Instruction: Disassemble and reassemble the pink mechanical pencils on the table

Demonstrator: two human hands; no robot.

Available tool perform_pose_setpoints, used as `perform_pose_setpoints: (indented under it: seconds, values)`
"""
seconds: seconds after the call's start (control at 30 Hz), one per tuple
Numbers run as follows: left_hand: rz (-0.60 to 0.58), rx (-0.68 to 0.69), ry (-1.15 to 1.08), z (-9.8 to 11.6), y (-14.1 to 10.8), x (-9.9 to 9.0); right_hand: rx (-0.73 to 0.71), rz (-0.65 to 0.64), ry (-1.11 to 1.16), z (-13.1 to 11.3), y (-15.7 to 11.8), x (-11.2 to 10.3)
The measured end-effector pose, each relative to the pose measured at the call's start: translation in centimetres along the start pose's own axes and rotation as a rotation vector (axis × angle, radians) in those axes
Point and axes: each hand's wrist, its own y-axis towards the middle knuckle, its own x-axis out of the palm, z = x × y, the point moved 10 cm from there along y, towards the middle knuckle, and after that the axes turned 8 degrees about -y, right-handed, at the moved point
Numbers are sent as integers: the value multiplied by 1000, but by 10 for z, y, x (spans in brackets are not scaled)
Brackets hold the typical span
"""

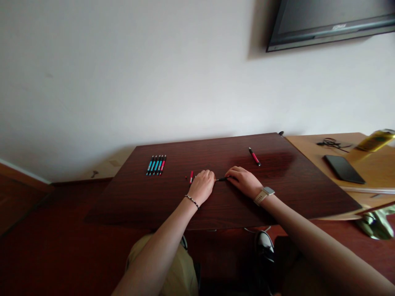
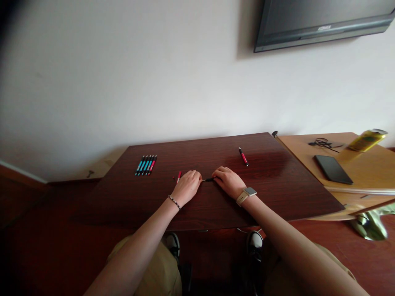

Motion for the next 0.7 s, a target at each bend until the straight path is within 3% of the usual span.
perform_pose_setpoints:
  seconds: [0.7]
  values:
    - [-4, 25, 39, -1, -2, -1, 2, -8, -3, 1, -1, 2]
